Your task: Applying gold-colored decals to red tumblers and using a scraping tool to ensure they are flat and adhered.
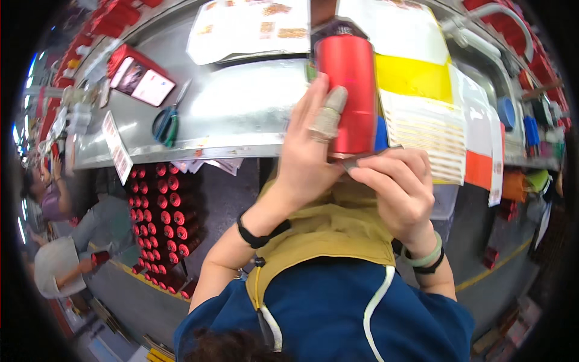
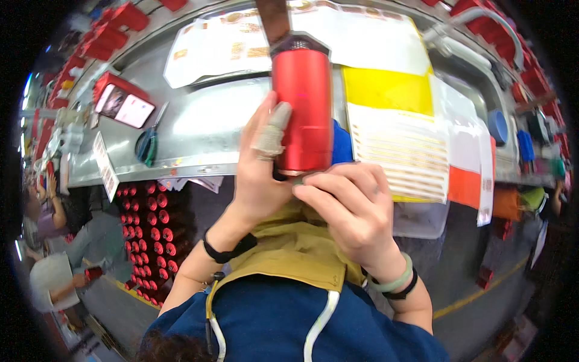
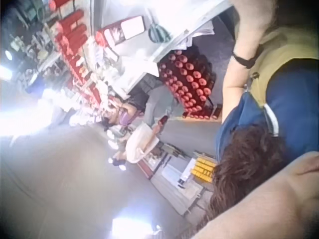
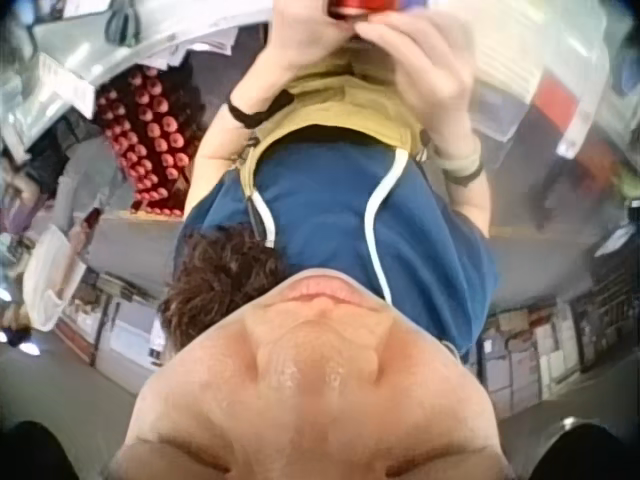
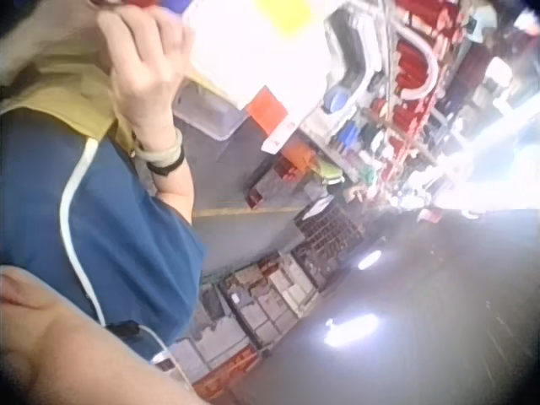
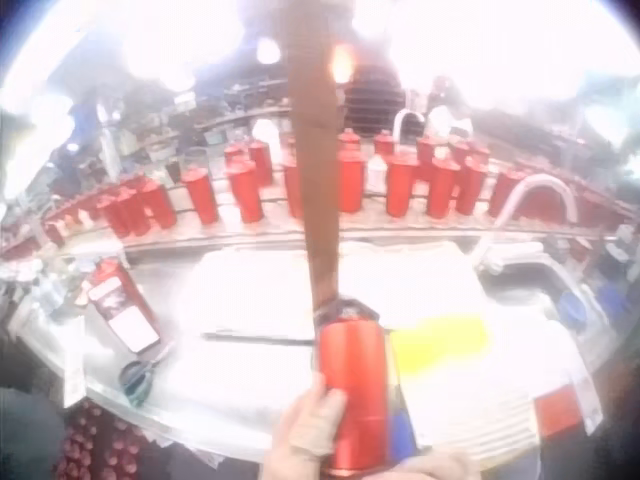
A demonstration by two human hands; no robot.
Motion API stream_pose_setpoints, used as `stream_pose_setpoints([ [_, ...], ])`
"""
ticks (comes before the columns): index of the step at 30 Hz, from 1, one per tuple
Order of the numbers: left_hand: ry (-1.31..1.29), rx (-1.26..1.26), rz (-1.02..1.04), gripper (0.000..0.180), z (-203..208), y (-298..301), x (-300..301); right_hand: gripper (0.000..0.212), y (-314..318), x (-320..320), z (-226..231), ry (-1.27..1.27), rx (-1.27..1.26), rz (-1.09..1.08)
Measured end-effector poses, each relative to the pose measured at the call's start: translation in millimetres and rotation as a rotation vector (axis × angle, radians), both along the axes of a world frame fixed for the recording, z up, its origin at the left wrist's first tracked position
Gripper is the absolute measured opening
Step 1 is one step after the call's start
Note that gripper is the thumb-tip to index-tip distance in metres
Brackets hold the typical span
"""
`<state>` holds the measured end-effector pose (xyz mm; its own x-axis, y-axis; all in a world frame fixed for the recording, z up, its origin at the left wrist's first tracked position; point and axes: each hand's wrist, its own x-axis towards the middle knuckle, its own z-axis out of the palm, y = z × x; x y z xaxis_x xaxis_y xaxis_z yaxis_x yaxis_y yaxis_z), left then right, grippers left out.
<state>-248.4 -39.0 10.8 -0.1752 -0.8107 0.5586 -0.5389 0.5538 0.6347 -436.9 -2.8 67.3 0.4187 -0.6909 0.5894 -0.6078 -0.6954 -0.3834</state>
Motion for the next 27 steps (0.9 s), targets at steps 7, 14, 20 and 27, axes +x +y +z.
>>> stream_pose_setpoints([
  [7, 0.019, -0.021, -0.09, 0.087, -13, 2, 3, 0.027, 8, -6, -10, -0.092, 0.063, -0.065],
  [14, 0.016, 0.045, -0.054, 0.087, 0, 6, 2, 0.03, 4, 4, -11, -0.118, 0.076, -0.064],
  [20, -0.039, -0.071, -0.068, 0.091, -7, 3, -5, 0.033, 7, 1, -13, -0.145, 0.104, -0.103],
  [27, 0.057, 0.028, -0.112, 0.094, -18, 9, 6, 0.034, 7, -2, -16, -0.174, 0.1, -0.091],
])
